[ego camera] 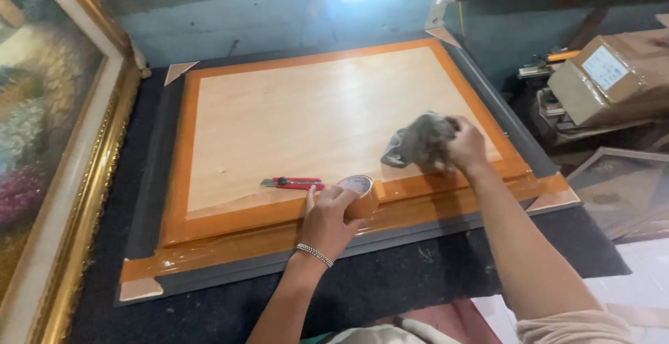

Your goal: Sealing the back edges of a picture frame using adhesive tape, a utility knife, and a cloth for smoothing.

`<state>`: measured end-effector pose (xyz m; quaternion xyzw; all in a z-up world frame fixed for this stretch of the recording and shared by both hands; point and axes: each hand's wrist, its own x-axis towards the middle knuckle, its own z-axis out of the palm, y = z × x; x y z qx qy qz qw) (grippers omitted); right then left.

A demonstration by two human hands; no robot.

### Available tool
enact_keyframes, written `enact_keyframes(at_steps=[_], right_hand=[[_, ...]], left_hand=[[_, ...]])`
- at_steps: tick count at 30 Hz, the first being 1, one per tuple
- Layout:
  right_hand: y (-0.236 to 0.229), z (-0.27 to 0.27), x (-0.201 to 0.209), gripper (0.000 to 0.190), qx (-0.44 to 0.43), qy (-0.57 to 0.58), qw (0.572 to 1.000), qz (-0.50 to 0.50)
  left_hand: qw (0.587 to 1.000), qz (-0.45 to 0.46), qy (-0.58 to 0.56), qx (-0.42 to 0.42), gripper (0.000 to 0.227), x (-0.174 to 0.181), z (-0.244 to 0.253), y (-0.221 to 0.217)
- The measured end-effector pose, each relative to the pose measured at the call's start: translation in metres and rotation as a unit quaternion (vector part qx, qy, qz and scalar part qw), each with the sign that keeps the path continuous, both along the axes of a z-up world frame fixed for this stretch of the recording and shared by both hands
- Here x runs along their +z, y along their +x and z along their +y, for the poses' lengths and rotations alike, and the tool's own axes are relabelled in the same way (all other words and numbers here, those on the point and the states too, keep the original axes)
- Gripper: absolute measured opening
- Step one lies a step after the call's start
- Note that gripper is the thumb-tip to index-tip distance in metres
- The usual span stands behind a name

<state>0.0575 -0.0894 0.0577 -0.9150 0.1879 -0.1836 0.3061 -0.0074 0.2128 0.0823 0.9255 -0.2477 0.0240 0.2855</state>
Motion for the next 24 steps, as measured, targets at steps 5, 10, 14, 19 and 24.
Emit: enact_keyframes(at_steps=[5, 10, 14, 19, 24], right_hand=[[-0.007, 0.056, 0.066, 0.054, 0.164, -0.042, 0.985, 0.026], [-0.061, 0.062, 0.095, 0.045, 0.191, 0.053, 0.972, 0.128], [-0.087, 0.034, 0.070, 0.056, 0.096, 0.176, 0.969, 0.145], [-0.109, 0.006, 0.056, 0.046, -0.020, 0.365, 0.925, 0.103], [-0.122, -0.044, 0.024, 0.027, -0.092, 0.402, 0.911, -0.023]], left_hand=[[1.000, -0.005, -0.018, -0.006, 0.041, -0.002, -0.044, 0.005], [0.999, -0.002, -0.042, -0.016, 0.039, 0.004, -0.082, 0.011], [0.994, -0.011, -0.088, -0.058, 0.041, -0.006, -0.114, 0.019], [0.980, 0.056, -0.153, -0.114, 0.040, -0.006, -0.159, 0.017], [0.967, 0.114, -0.135, -0.184, 0.042, -0.015, -0.208, 0.018]])
